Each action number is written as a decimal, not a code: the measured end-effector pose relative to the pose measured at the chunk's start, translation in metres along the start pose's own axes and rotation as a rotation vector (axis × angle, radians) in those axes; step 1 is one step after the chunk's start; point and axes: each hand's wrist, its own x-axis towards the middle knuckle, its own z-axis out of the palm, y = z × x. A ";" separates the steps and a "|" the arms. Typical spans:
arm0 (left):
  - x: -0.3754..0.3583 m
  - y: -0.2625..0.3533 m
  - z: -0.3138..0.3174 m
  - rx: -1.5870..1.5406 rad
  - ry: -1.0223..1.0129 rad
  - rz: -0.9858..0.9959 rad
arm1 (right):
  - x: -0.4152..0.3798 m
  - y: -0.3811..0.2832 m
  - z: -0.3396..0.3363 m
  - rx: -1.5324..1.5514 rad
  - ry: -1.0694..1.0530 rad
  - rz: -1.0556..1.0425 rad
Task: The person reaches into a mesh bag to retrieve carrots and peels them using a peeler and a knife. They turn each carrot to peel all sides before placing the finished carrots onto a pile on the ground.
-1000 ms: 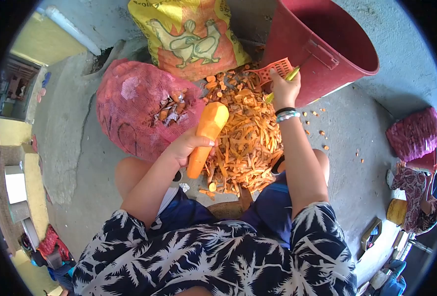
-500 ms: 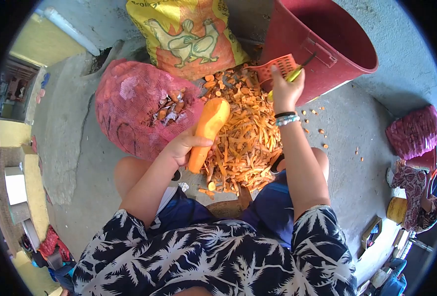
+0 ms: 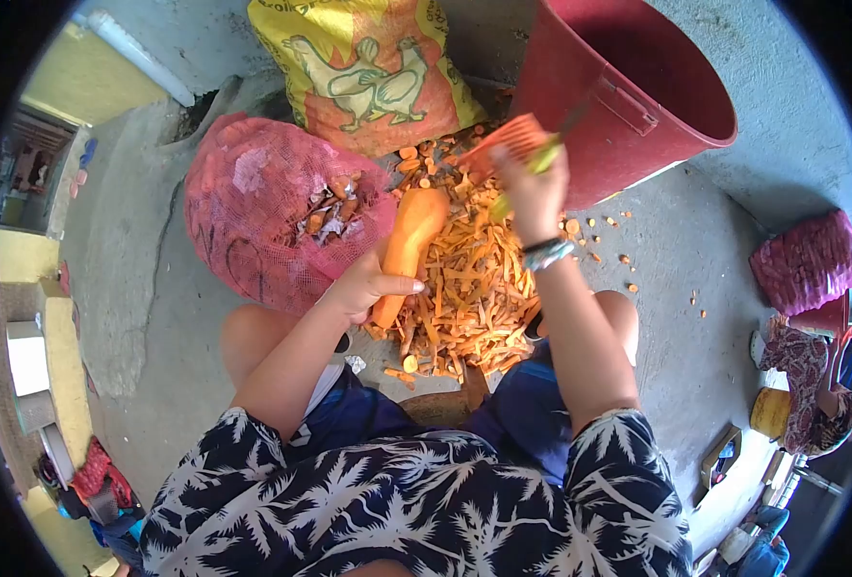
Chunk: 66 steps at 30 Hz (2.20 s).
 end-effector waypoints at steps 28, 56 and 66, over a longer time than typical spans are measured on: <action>0.006 0.011 -0.002 -0.543 -0.117 0.015 | -0.008 -0.015 -0.011 0.193 -0.217 0.050; 0.009 0.010 0.003 0.506 0.231 0.588 | 0.005 -0.014 -0.022 0.381 -0.032 0.044; 0.018 0.008 -0.007 0.952 0.414 0.539 | -0.023 -0.032 -0.003 0.274 -0.197 0.132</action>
